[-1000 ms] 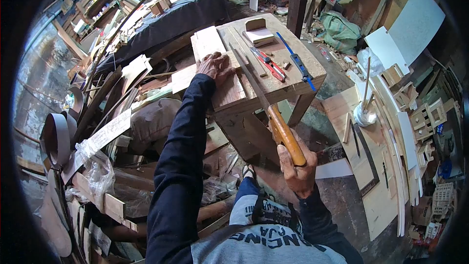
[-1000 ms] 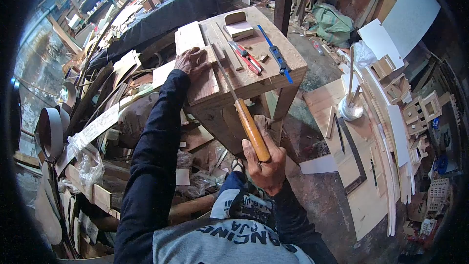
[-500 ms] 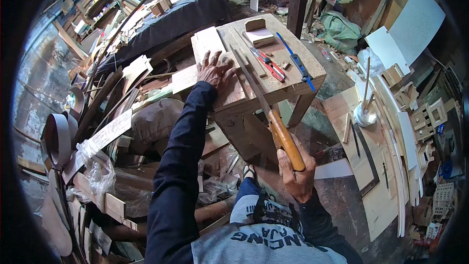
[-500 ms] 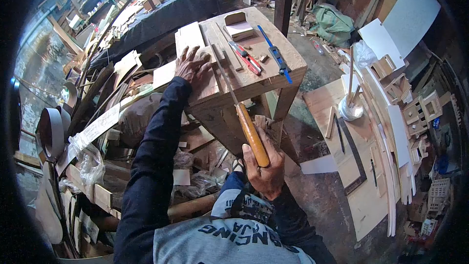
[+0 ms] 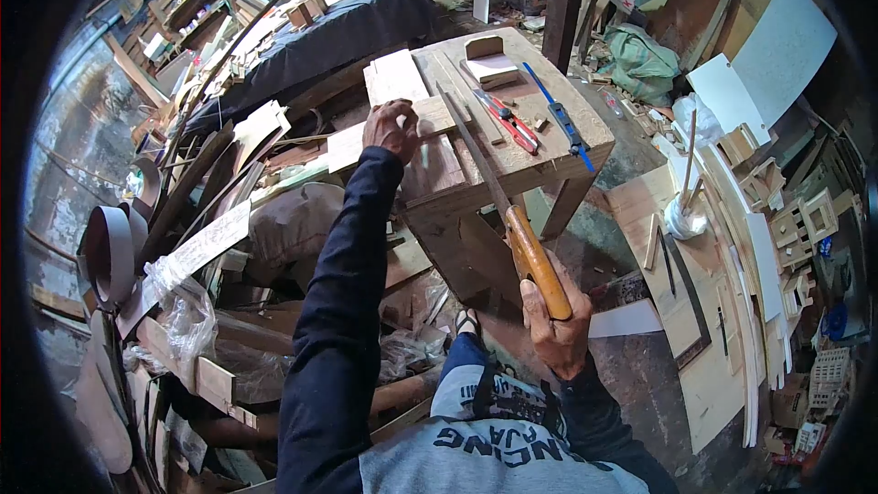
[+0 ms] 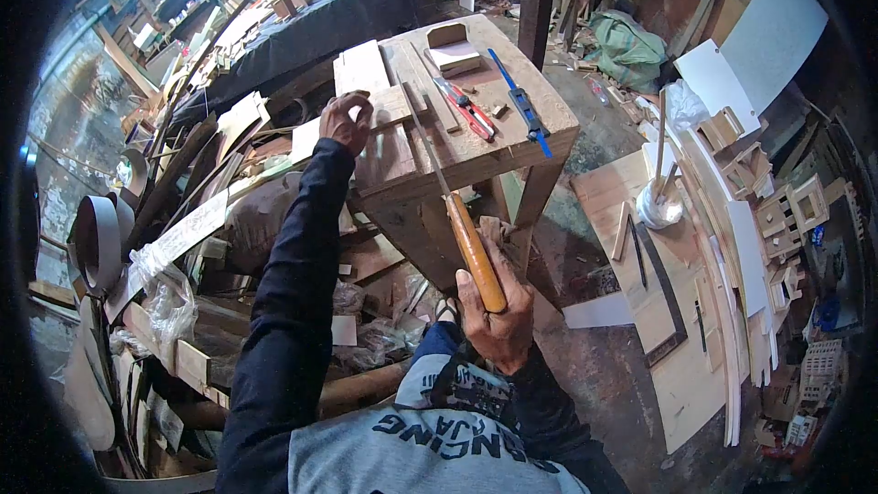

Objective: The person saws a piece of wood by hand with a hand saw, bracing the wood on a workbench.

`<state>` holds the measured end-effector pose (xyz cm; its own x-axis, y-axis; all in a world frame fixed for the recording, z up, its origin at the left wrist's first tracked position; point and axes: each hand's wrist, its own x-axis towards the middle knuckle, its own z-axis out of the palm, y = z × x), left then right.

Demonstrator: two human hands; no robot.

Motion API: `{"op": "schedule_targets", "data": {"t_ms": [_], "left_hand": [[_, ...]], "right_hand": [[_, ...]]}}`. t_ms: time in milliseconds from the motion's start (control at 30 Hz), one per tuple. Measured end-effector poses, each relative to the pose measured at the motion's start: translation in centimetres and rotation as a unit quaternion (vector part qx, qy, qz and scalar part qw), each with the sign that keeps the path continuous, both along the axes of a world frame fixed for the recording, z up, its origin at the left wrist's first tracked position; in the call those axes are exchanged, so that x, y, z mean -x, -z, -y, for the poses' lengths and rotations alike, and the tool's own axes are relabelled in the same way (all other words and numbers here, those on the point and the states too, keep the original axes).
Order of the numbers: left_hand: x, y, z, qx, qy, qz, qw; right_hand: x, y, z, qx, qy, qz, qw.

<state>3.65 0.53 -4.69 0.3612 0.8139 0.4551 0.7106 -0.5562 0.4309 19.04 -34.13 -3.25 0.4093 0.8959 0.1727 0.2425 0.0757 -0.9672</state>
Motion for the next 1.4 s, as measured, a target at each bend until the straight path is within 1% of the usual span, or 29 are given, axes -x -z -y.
{"op": "schedule_targets", "data": {"t_ms": [67, 100, 133, 200, 233, 300, 333, 367, 433, 467, 533, 567, 600, 667, 733, 767, 867, 900, 933, 1000, 1033, 1133, 1167, 1267, 1333, 1367, 1400], "left_hand": [[-1.3, 0.7, -1.3, -0.01, -0.045, -0.038, 0.998], [-1.7, 2.6, -3.5, -0.04, -0.037, -0.072, 0.996], [-2.5, 2.8, -3.8, -0.056, -0.038, -0.125, 0.99], [-4.1, 3.9, -4.3, 0.006, -0.088, -0.09, 0.992], [-4.2, 4.1, -4.8, 0.019, -0.08, -0.111, 0.99], [-4.2, 4.2, -5.3, -0.001, -0.059, -0.138, 0.989], [-4.0, 4.0, -5.4, -0.011, -0.049, -0.152, 0.987], [-4.0, 4.2, -5.0, -0.05, -0.054, -0.164, 0.984], [-4.3, 2.5, -4.1, -0.016, -0.057, -0.141, 0.988], [-4.5, 1.8, -3.7, 0.002, -0.059, -0.128, 0.99], [-5.0, 0.7, -2.5, -0.009, -0.062, -0.125, 0.99], [-4.9, 0.4, -2.2, -0.014, -0.065, -0.124, 0.99], [-4.7, 0.7, -3.0, -0.046, -0.043, -0.126, 0.99], [-4.6, 1.7, -3.6, -0.022, -0.056, -0.121, 0.991], [-4.6, 3.4, -5.1, -0.023, -0.055, -0.112, 0.992], [-4.6, 4.4, -5.9, -0.024, -0.054, -0.108, 0.992], [-4.7, 3.0, -4.5, 0.008, -0.075, -0.107, 0.991], [-4.7, 3.2, -4.7, 0.001, -0.078, -0.111, 0.991], [-4.8, 3.5, -4.9, -0.006, -0.08, -0.114, 0.99], [-5.1, 3.7, -5.3, -0.012, -0.083, -0.121, 0.989], [-5.0, 3.7, -5.3, -0.009, -0.083, -0.125, 0.989], [-4.9, 3.6, -5.3, -0.008, -0.084, -0.147, 0.986], [-4.9, 3.8, -5.6, -0.009, -0.077, -0.147, 0.986], [-4.7, 4.1, -6.0, -0.018, -0.069, -0.141, 0.987], [-4.7, 3.4, -5.4, -0.024, -0.062, -0.157, 0.985], [-4.8, 2.8, -4.7, -0.014, -0.082, -0.152, 0.985], [-4.7, 2.3, -4.2, -0.009, -0.091, -0.156, 0.983]], "right_hand": [[0.1, 0.0, 0.0, 0.0, 0.002, -0.001, 1.0], [0.1, 0.0, 0.0, 0.001, 0.001, -0.002, 1.0], [0.1, 0.0, 0.0, 0.001, 0.001, -0.001, 1.0], [0.2, 0.0, 0.1, 0.002, 0.003, 0.001, 1.0], [0.2, 0.0, 0.1, 0.004, 0.004, 0.008, 1.0], [0.2, -0.4, 0.1, 0.007, 0.005, 0.023, 1.0], [0.3, -0.4, 0.0, -0.01, 0.008, 0.043, 0.999], [0.4, -0.5, -0.2, -0.026, 0.012, 0.063, 0.998], [0.8, -0.1, -0.5, -0.089, 0.03, 0.123, 0.988], [1.0, -0.4, -0.4, -0.075, 0.032, 0.11, 0.991], [1.4, -1.1, -0.4, -0.048, 0.032, 0.087, 0.995], [1.4, -1.1, -0.6, -0.053, 0.027, 0.098, 0.993], [1.3, -1.1, -0.7, -0.058, 0.022, 0.108, 0.992], [1.1, -1.1, -1.3, -0.064, 0.017, 0.126, 0.99], [0.9, -0.8, -3.4, -0.072, 0.023, 0.14, 0.987], [0.8, -1.0, -4.7, -0.058, 0.013, 0.113, 0.992], [0.6, 0.6, -7.3, -0.072, 0.02, 0.126, 0.989], [0.6, 0.7, -7.0, -0.066, 0.008, 0.107, 0.992], [0.6, 0.7, -6.2, -0.064, 0.013, 0.114, 0.991], [0.8, 0.3, -3.5, -0.063, 0.022, 0.129, 0.989], [0.9, -0.1, -1.6, -0.052, 0.022, 0.109, 0.992], [1.1, -0.3, 1.7, -0.039, 0.031, 0.123, 0.991], [1.2, -0.6, 1.5, -0.041, 0.03, 0.138, 0.989], [1.0, 0.4, -3.5, -0.134, 0.029, 0.18, 0.974], [0.8, -0.2, -7.3, -0.087, 0.013, 0.112, 0.99], [0.6, -0.2, -8.3, -0.067, 0.003, 0.077, 0.995], [0.6, 0.5, -8.2, -0.081, 0.014, 0.118, 0.99]]}}
